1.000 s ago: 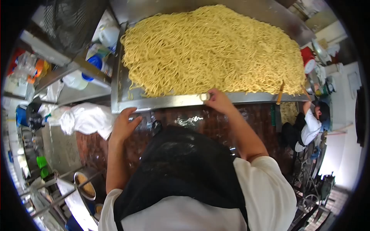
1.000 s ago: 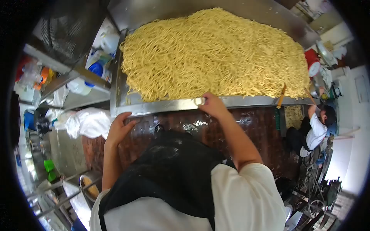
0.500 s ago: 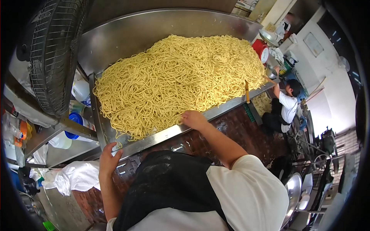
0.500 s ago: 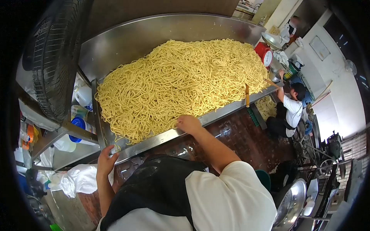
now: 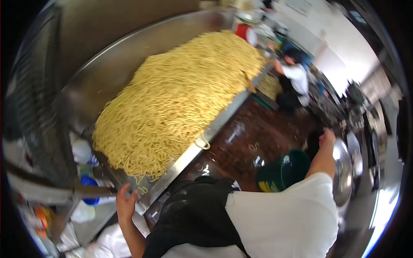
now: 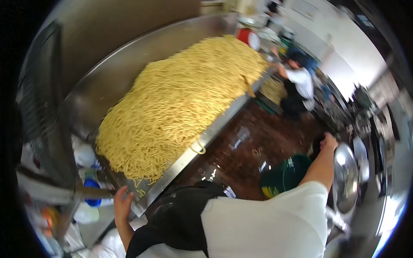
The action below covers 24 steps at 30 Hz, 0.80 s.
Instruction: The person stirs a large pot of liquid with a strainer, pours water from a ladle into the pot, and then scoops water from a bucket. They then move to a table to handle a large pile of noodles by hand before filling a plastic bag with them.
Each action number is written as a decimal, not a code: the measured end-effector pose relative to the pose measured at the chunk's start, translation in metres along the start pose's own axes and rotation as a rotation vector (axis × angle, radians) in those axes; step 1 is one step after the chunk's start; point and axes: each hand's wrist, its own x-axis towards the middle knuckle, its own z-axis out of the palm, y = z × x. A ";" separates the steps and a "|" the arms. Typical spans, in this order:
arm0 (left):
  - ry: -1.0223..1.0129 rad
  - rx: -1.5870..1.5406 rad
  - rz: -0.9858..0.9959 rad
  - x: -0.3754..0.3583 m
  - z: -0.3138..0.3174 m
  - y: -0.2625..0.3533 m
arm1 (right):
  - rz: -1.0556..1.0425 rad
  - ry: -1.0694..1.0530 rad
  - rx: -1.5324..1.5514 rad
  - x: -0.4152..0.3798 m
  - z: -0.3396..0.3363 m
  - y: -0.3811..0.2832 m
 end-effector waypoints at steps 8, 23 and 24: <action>0.008 0.058 0.173 0.045 0.002 0.010 | 0.215 0.267 0.330 -0.048 -0.069 0.011; 0.025 0.048 -0.033 -0.034 0.014 -0.007 | -1.030 -1.173 -0.020 -0.398 0.377 -0.122; 0.041 0.052 -0.043 -0.040 0.014 -0.009 | -1.065 -1.236 -0.002 -0.423 0.383 -0.128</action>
